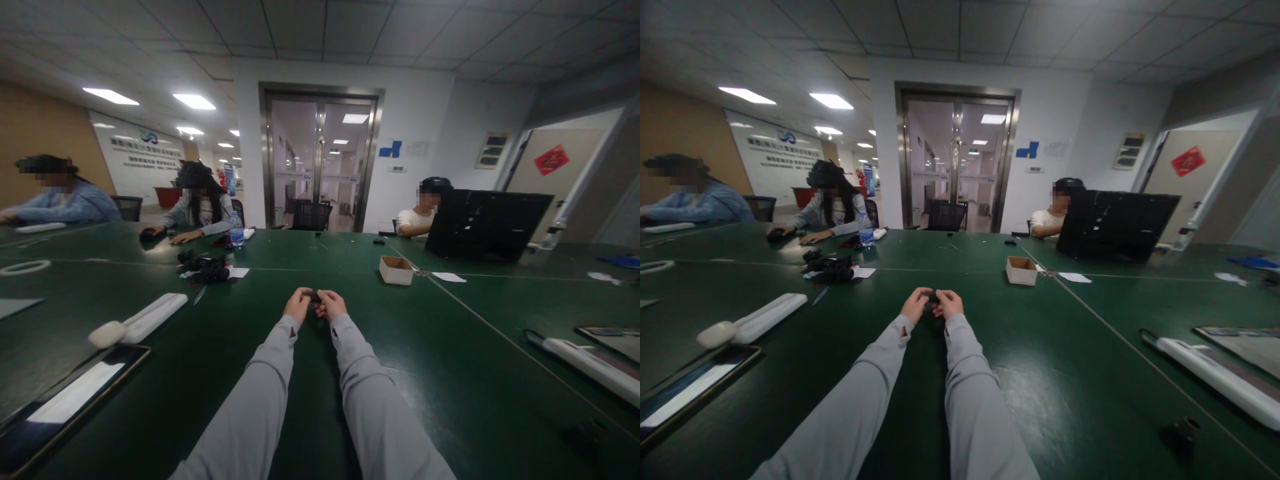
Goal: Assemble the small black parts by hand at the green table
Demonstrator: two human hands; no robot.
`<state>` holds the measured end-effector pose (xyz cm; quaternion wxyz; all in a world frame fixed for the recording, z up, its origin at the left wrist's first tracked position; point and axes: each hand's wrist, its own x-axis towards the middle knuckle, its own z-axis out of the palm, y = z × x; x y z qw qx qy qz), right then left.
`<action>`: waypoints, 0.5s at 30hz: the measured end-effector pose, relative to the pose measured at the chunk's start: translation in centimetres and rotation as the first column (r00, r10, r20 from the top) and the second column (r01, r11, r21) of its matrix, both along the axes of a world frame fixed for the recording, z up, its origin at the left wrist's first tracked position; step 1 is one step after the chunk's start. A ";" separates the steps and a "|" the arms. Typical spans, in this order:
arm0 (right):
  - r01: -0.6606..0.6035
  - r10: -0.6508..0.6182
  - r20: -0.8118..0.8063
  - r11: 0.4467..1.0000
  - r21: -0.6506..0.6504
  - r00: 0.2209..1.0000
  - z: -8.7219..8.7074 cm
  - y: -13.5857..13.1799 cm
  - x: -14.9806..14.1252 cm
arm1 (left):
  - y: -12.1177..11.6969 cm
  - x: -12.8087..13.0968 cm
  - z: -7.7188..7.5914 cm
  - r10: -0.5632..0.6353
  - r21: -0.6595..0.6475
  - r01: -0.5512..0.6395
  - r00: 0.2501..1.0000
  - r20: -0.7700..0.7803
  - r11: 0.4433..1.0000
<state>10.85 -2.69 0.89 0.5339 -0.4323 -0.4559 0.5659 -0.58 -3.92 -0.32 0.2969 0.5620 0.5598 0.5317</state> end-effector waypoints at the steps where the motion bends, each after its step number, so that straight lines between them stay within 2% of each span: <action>1: 0.000 0.000 -0.002 1.000 -0.001 1.000 0.0 0.0 0.0 | 0.0 0.0 0.0 -0.005 -0.004 0.005 1.000 0.006 1.000; 15: -0.011 0.011 -0.008 1.000 0.006 1.000 -0.1 0.1 0.0 | 0.0 0.0 0.0 -0.017 0.005 0.017 1.000 0.020 1.000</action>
